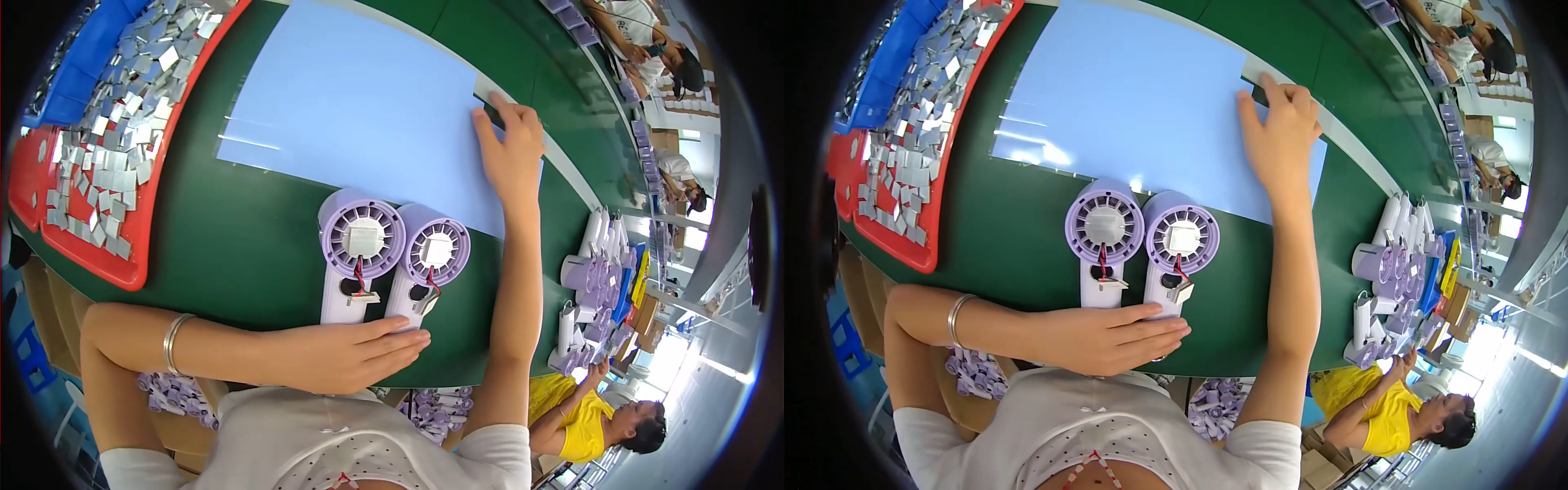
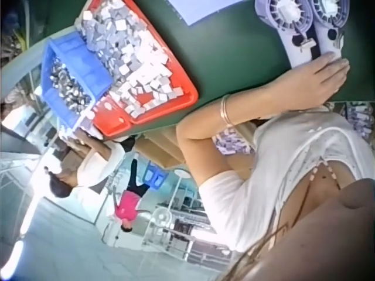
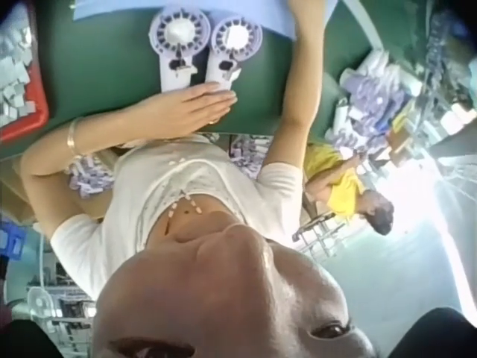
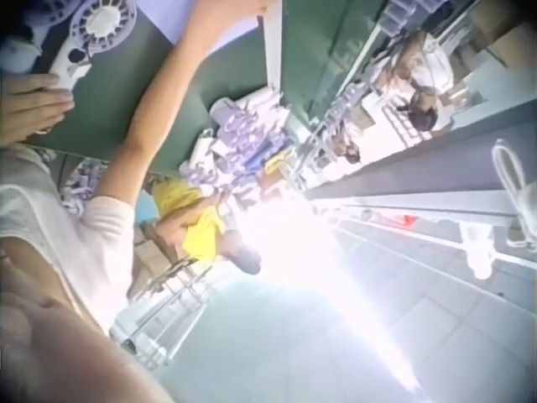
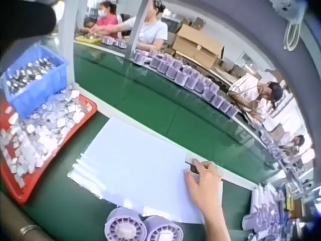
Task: The person assembles handheld fans by hand, placing internal components into a plastic housing and applying stickers to the fan.
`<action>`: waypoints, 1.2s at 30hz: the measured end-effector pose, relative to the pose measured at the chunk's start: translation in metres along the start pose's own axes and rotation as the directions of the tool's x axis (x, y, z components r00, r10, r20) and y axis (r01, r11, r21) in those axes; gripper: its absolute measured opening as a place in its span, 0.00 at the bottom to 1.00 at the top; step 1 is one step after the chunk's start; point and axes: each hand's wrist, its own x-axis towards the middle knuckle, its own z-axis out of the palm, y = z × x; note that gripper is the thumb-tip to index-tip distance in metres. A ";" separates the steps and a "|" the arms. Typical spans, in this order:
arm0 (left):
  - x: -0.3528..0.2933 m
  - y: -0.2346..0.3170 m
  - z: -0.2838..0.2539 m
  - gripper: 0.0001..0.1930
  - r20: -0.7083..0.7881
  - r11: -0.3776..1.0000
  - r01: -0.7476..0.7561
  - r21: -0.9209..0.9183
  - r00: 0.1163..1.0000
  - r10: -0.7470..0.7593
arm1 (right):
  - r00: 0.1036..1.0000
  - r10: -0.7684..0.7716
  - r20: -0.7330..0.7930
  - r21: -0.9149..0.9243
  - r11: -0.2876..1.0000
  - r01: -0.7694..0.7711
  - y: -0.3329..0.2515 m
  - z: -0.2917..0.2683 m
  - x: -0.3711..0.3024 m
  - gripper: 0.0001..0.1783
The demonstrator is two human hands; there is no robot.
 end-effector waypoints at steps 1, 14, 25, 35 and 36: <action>-0.001 0.001 0.003 0.26 0.003 1.000 0.000 0.002 1.000 0.000 | 0.999 -0.040 0.009 -0.153 0.987 0.041 -0.001 0.007 0.000 0.20; -0.004 0.002 0.014 0.25 -0.120 0.997 0.015 -0.079 0.992 -0.024 | 0.967 0.253 0.012 0.317 0.917 -0.243 -0.003 0.012 0.006 0.08; -0.003 0.002 0.013 0.24 -0.158 0.995 0.023 -0.100 0.987 -0.039 | 0.995 0.004 0.100 0.112 0.994 -0.015 0.003 0.006 0.011 0.04; -0.004 0.003 0.017 0.24 -0.158 0.994 0.039 -0.100 0.986 -0.055 | 0.997 0.026 0.074 0.645 0.761 -0.068 0.006 -0.036 -0.010 0.04; -0.004 0.004 0.017 0.24 -0.168 0.993 0.046 -0.110 0.984 -0.065 | 0.997 0.058 0.055 0.677 0.732 -0.080 -0.005 -0.046 -0.018 0.03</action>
